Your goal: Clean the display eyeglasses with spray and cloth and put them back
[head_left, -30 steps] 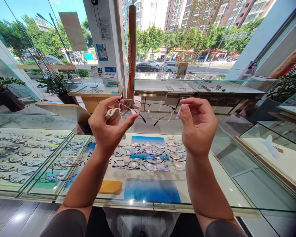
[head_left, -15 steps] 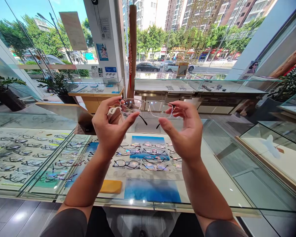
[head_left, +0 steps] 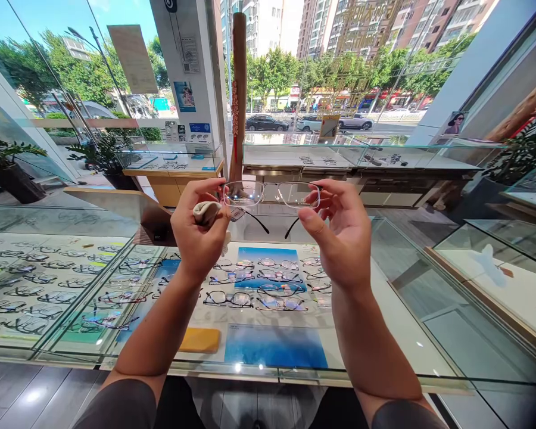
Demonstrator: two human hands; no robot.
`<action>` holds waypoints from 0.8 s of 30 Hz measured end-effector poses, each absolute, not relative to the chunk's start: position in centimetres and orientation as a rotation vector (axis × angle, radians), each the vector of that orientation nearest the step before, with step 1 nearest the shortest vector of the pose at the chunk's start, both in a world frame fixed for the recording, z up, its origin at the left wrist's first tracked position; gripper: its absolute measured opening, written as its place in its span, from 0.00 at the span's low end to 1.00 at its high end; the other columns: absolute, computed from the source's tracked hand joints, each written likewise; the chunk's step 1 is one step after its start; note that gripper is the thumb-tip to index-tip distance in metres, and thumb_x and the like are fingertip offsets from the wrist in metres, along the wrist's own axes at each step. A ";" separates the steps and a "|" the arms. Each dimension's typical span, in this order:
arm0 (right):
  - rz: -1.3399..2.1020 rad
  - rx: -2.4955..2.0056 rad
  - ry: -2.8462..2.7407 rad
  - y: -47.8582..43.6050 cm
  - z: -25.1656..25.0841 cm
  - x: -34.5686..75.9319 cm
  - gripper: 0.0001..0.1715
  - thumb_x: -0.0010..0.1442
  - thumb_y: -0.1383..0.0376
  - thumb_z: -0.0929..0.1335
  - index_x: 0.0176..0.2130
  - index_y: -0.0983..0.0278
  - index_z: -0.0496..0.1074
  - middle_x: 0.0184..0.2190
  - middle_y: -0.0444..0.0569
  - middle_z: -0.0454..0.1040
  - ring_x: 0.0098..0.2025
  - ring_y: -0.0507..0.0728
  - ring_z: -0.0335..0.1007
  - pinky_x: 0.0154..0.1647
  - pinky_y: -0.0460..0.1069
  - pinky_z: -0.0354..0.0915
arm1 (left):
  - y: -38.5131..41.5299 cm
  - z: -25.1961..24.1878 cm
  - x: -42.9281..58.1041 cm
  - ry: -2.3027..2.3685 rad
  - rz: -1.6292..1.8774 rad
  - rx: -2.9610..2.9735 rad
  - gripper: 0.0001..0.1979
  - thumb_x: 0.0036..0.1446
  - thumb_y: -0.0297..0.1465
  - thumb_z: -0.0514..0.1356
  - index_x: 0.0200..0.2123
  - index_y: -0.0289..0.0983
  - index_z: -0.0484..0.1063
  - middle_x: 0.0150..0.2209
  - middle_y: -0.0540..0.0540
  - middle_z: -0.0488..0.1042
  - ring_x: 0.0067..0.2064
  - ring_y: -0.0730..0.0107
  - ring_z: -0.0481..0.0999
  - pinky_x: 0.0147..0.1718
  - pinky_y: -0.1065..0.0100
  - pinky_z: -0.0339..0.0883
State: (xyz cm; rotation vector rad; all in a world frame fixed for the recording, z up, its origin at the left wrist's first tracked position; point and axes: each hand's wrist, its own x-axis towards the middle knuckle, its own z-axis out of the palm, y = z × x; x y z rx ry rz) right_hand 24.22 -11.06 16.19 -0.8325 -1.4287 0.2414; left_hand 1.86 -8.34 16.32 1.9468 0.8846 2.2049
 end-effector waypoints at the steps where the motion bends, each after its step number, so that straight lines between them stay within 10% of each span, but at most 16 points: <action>1: 0.253 -0.822 -1.422 -11.1 16.2 24.2 0.23 0.62 0.52 0.76 0.55 0.51 0.75 0.45 0.45 0.79 0.45 0.59 0.75 0.44 0.57 0.68 | -8.4 16.3 1.9 0.885 2.199 1.951 0.19 0.58 0.24 0.69 0.51 0.45 0.81 0.42 0.49 0.81 0.34 0.72 0.75 0.30 0.68 0.70; 16: 0.231 -0.788 -1.432 -11.0 16.2 24.3 0.24 0.61 0.56 0.78 0.55 0.51 0.75 0.47 0.45 0.79 0.46 0.59 0.76 0.49 0.58 0.73 | -7.5 15.9 1.5 0.985 2.336 2.077 0.20 0.61 0.21 0.66 0.52 0.48 0.83 0.46 0.48 0.81 0.39 0.67 0.78 0.41 0.62 0.75; 24: 0.167 -0.785 -1.413 -11.2 16.2 23.9 0.23 0.61 0.56 0.78 0.55 0.51 0.75 0.48 0.45 0.79 0.47 0.58 0.76 0.54 0.59 0.73 | -8.1 15.8 2.0 1.005 2.158 2.025 0.23 0.62 0.31 0.71 0.60 0.46 0.78 0.52 0.45 0.81 0.36 0.71 0.74 0.31 0.68 0.70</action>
